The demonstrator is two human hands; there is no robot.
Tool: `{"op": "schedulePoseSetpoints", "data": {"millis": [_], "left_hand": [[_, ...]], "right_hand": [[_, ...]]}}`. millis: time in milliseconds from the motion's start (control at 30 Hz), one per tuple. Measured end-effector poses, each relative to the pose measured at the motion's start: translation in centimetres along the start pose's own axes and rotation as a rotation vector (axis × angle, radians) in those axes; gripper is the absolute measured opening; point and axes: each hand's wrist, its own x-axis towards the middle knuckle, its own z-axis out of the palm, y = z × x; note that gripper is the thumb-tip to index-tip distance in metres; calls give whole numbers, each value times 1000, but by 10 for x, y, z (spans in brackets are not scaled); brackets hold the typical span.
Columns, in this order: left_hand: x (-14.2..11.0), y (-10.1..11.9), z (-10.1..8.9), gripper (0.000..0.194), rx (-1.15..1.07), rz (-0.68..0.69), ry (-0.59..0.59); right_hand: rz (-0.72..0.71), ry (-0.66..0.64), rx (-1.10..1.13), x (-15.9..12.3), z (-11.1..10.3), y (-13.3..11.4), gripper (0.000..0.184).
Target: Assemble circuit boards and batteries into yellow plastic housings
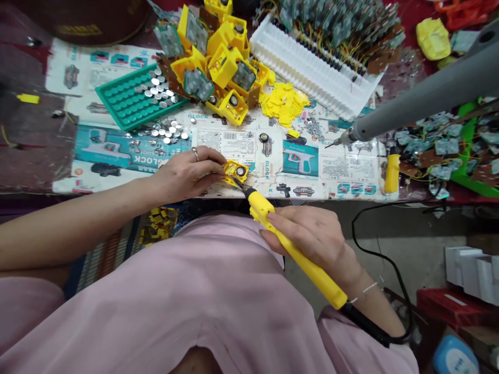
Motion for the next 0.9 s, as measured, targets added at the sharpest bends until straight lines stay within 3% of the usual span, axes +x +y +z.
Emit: {"op": "schedulePoseSetpoints", "data": {"millis": [167,367,500,700,900], "left_hand": [[0,0,0,20,17,-30,-20],[1,0,1,20,35,-16,-12],[1,1,5,16,31,53,69],[2,2,9,12,-4,7,82],[2,-1,5,14,3,52,63]], "right_hand": [[-181,0,-14,14,1,3,33],[-223,-89,-67,28,-4,0,19],[-253,-134,-138,34,-9,-4,12],[-274,-120,-199,36,-9,-5,8],[-315,-71,-199,34,-3,-1,7]]}}
